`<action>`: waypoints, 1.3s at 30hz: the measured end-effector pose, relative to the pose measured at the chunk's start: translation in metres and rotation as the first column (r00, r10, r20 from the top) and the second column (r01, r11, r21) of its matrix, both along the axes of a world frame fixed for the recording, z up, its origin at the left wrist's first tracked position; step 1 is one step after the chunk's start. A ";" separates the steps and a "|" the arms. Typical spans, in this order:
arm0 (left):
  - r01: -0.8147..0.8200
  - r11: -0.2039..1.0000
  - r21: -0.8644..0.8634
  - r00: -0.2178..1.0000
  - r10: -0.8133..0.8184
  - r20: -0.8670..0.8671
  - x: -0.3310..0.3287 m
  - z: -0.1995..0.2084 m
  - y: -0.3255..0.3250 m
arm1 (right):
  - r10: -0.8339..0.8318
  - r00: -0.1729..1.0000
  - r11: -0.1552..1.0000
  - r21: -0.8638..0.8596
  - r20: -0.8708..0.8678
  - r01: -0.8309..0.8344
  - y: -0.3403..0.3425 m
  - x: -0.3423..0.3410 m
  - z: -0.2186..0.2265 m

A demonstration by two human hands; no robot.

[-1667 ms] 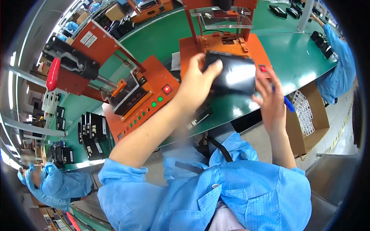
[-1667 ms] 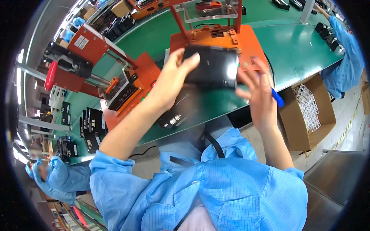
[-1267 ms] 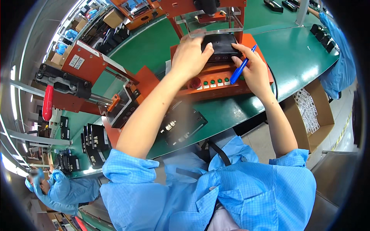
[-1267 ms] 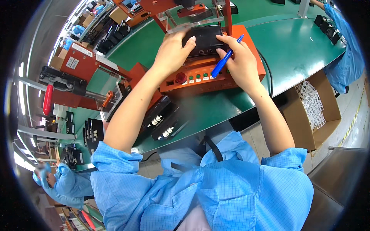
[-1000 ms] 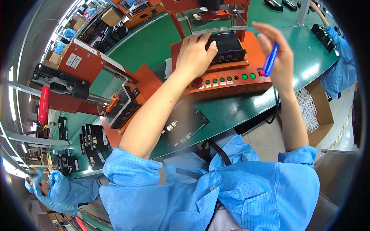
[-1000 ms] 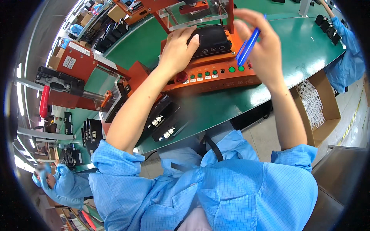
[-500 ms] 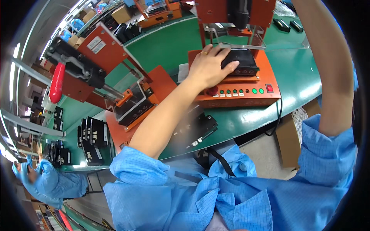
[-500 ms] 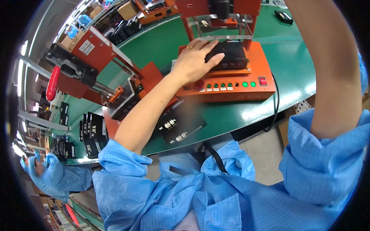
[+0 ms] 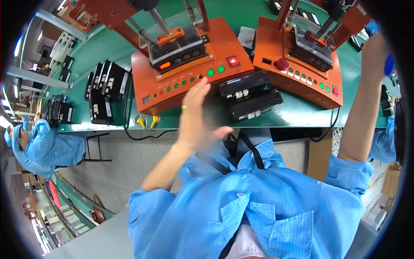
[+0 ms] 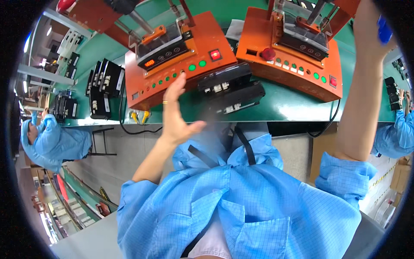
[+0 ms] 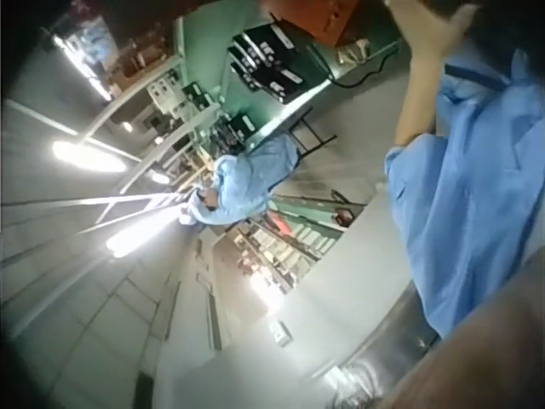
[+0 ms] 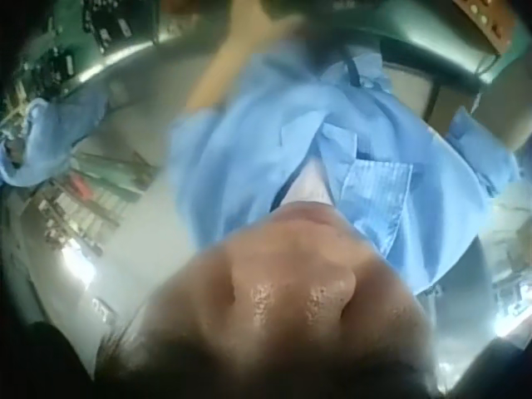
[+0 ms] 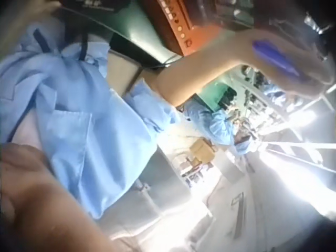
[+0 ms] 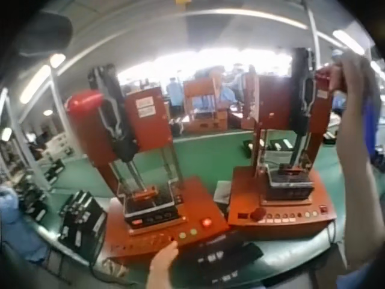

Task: Testing and marking electronic components using a specialized fixture on an assembly line.

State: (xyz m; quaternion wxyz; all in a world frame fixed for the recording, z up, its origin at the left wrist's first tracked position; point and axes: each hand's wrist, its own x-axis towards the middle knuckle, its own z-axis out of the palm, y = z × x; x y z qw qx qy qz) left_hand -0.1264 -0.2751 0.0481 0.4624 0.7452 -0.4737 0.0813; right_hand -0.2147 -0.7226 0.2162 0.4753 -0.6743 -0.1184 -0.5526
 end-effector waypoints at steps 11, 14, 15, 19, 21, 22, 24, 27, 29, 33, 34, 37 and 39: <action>-0.162 0.970 -0.180 0.980 0.180 0.086 -0.029 -0.042 -0.056 | 0.356 0.754 0.921 0.345 -0.552 -0.183 0.240 -0.062 -0.130; -0.180 0.969 -0.169 0.977 0.196 0.082 -0.030 -0.042 -0.054 | 0.276 0.778 0.901 0.434 -0.565 -0.005 0.263 -0.049 -0.122; -0.172 0.969 -0.178 0.978 0.189 0.085 -0.029 -0.040 -0.053 | 0.220 0.749 0.887 0.448 -0.625 0.112 0.267 -0.046 -0.116; -0.217 0.969 -0.115 0.958 0.234 0.164 -0.023 -0.039 -0.052 | 0.088 0.782 0.953 0.281 -0.617 0.114 0.271 -0.038 -0.121; -0.207 0.969 -0.134 0.957 0.229 0.178 -0.022 -0.043 -0.054 | 0.073 0.778 0.951 0.278 -0.624 0.133 0.271 -0.038 -0.124; -0.206 0.969 -0.134 0.957 0.228 0.178 -0.021 -0.043 -0.055 | 0.045 0.774 0.963 0.234 -0.632 0.135 0.271 -0.038 -0.126; -0.199 0.973 -0.116 0.964 0.215 0.156 -0.022 -0.043 -0.055 | 0.011 0.752 0.975 0.175 -0.659 0.139 0.269 -0.040 -0.128; -0.218 0.970 -0.108 0.959 0.234 0.163 -0.024 -0.043 -0.054 | -0.037 0.789 0.977 0.142 -0.613 0.156 0.276 -0.037 -0.131; -0.214 0.971 -0.110 0.960 0.230 0.161 -0.024 -0.043 -0.053 | -0.049 0.792 0.979 0.129 -0.608 0.159 0.277 -0.036 -0.132; -0.211 0.969 -0.129 0.959 0.231 0.165 -0.024 -0.045 -0.054 | -0.131 0.778 0.982 0.026 -0.615 0.186 0.277 -0.037 -0.132; -0.212 0.969 -0.129 0.958 0.232 0.166 -0.024 -0.045 -0.053 | -0.131 0.778 0.982 0.026 -0.614 0.185 0.277 -0.036 -0.132; -0.203 0.971 -0.127 0.962 0.222 0.158 -0.024 -0.044 -0.053 | -0.097 0.776 0.981 0.070 -0.624 0.179 0.277 -0.037 -0.131; -0.205 0.971 -0.120 0.961 0.223 0.165 -0.023 -0.042 -0.053 | -0.165 0.756 0.979 -0.014 -0.633 0.202 0.277 -0.038 -0.131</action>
